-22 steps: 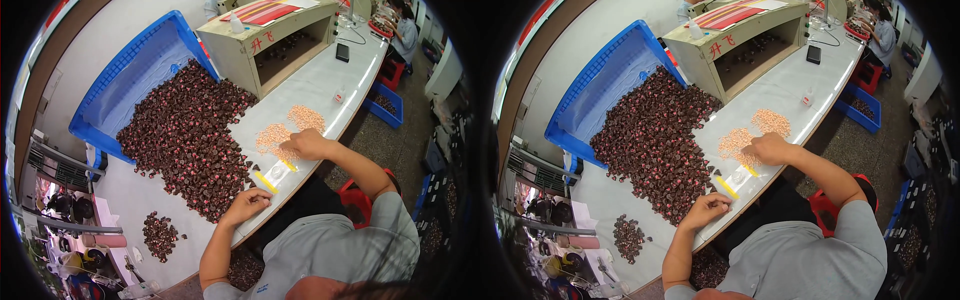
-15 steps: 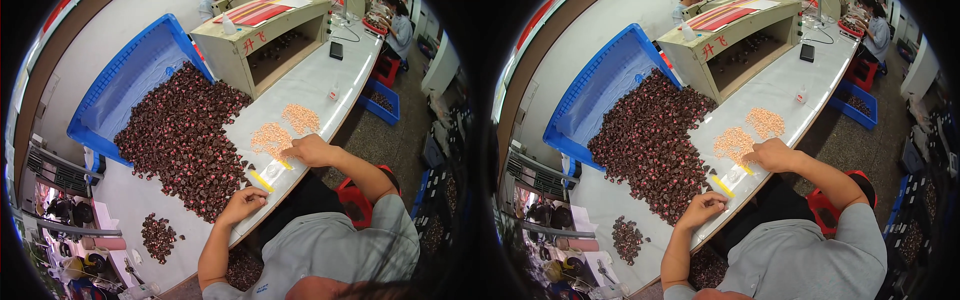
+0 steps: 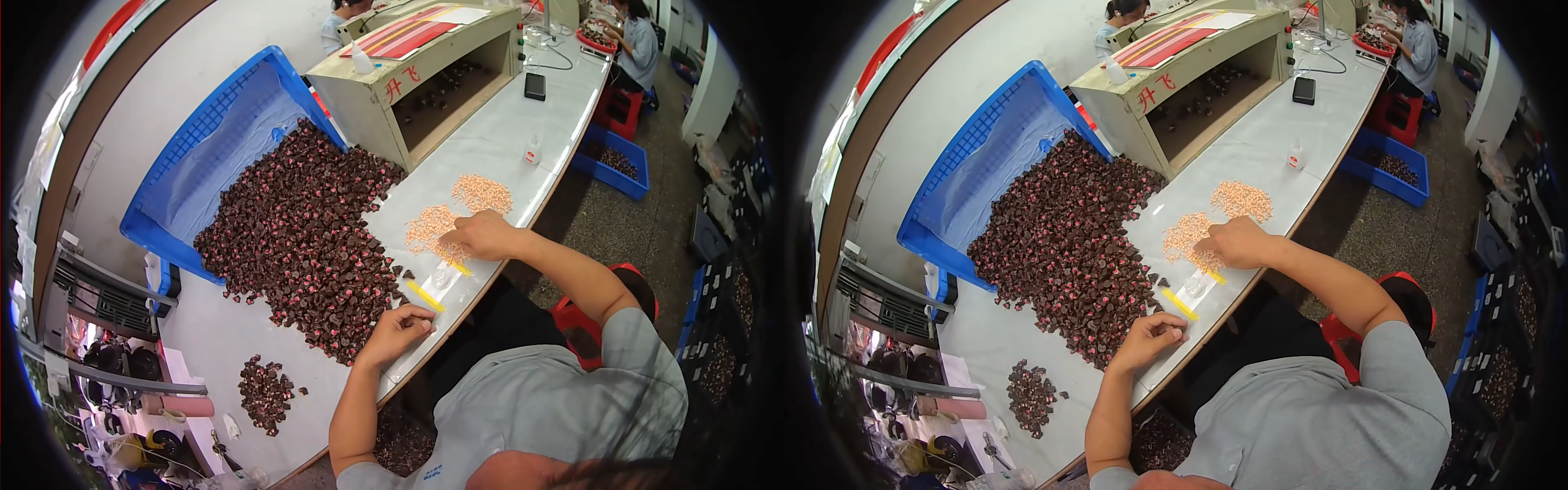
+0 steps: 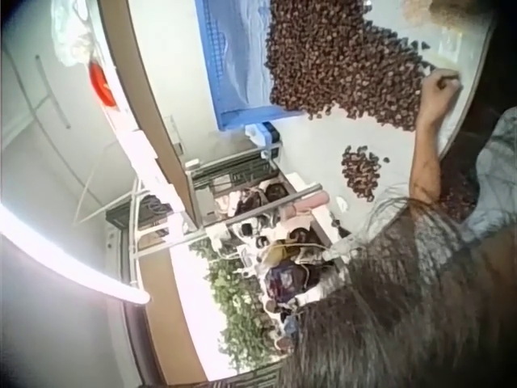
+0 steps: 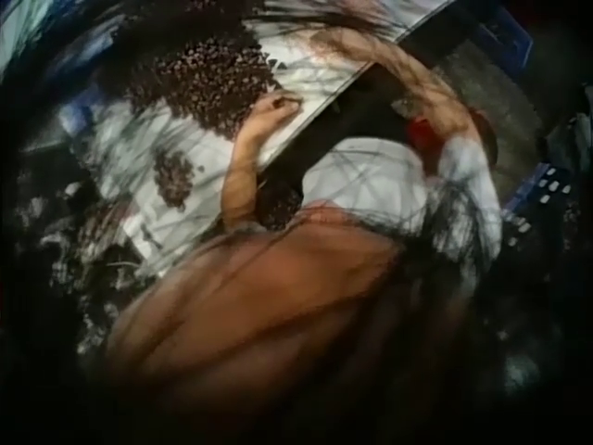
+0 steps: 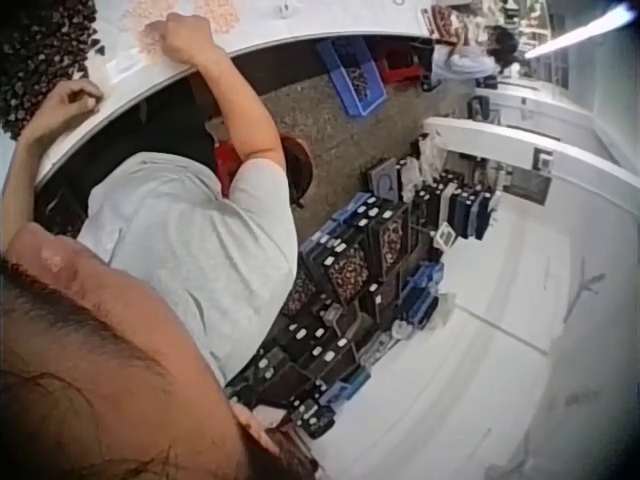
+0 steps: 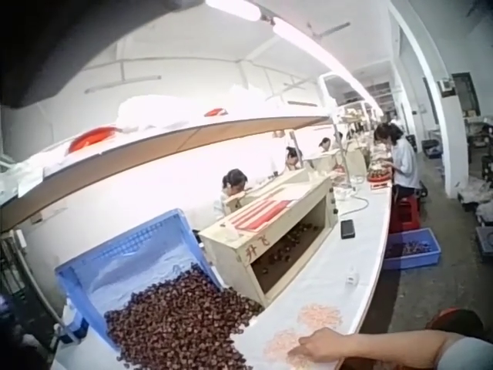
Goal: The person assembles figurine components by attaching small parts to figurine bodies by hand and placing the assembled pieces into a pile on the table.
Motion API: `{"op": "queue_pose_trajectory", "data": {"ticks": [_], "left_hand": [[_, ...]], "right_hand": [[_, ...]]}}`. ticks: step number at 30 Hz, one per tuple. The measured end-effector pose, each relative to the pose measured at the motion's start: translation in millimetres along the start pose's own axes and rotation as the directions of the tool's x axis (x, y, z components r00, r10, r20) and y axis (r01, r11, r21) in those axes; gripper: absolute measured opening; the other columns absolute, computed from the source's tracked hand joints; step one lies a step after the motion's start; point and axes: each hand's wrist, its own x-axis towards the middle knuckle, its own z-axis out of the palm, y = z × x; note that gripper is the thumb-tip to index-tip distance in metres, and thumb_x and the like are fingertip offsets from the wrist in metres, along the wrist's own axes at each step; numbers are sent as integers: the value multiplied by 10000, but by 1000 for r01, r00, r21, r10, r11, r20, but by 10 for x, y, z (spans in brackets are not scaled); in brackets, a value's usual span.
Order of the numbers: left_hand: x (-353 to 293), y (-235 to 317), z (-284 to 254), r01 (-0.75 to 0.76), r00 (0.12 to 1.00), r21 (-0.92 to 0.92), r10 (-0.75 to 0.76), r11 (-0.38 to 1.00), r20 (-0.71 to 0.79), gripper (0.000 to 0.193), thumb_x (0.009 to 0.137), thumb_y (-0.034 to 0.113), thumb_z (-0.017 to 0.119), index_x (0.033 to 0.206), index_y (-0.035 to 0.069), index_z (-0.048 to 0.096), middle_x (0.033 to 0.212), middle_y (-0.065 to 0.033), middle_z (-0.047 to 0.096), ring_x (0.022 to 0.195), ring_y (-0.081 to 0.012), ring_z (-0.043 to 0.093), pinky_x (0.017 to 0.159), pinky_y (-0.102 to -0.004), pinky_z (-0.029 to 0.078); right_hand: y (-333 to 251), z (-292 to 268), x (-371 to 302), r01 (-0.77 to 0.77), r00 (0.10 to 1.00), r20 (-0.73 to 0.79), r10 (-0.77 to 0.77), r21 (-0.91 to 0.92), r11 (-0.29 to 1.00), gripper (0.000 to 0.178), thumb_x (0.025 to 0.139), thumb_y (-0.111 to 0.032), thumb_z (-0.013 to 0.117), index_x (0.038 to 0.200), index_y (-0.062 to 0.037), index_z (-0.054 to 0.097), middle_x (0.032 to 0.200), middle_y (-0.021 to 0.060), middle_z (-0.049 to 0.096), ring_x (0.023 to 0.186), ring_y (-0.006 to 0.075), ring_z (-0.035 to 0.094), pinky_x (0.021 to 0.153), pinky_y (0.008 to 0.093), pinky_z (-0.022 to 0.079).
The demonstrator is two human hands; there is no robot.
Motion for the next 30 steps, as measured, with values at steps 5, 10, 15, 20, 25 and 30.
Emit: {"op": "queue_pose_trajectory", "data": {"ticks": [5, 10, 15, 20, 25, 30], "left_hand": [[-8, -46, -34, 16, 1000, -18, -16, 1000, -7, 231, 923, 61, 658, 1133, -35, 657, 931, -89, 716, 865, -111, 674, 803, -231, 534], [5, -42, -43, -10, 1000, 30, 10, 999, -12, 231, 921, 50, 658, 1132, -44, 656, 938, -96, 714, 868, -118, 678, 804, -234, 539], [9, -19, -30, -7, 1000, 11, 7, 1000, -6, 225, 911, 23, 660, 1118, -65, 652, 1004, -115, 698, 908, -158, 687, 840, -281, 565], [17, -72, -57, -18, 999, 55, 19, 998, -26, 215, 915, 26, 657, 1109, -65, 656, 1013, -120, 698, 901, -167, 691, 840, -288, 571], [60, -89, -55, -48, 999, 61, 49, 997, -17, 215, 916, 25, 656, 1112, -64, 655, 1024, -123, 696, 900, -172, 692, 837, -291, 574], [56, -76, -59, -39, 999, 26, 39, 999, -16, 223, 917, 28, 657, 1119, -67, 647, 1031, -125, 693, 907, -175, 693, 840, -290, 574]], "right_hand": [[-41, -68, 84, -14, 999, 45, 18, -82, 996, 341, 876, -169, 537, 1168, -250, 694, 902, 81, 653, 813, 301, 669, 702, 445, 517], [21, -37, -185, -56, 998, 34, 55, 25, 998, 324, 854, -160, 575, 1141, -237, 706, 848, 67, 628, 780, 286, 649, 675, 434, 514], [115, 48, -269, -42, 960, -265, 90, 182, 982, 324, 843, -113, 575, 1112, -221, 718, 817, 69, 603, 760, 281, 633, 645, 414, 500], [120, 118, -483, -69, 982, -170, 86, 103, 992, 347, 827, -62, 562, 1104, -209, 711, 812, 70, 583, 716, 287, 613, 638, 415, 496], [153, 117, -541, -214, 923, -290, 251, 152, 965, 313, 866, -104, 546, 1088, -239, 719, 882, 84, 620, 802, 302, 644, 700, 445, 509], [79, 48, -449, -180, 965, -187, 184, 40, 983, 307, 864, -117, 561, 1127, -196, 699, 901, 96, 629, 819, 312, 648, 709, 459, 509]]}}
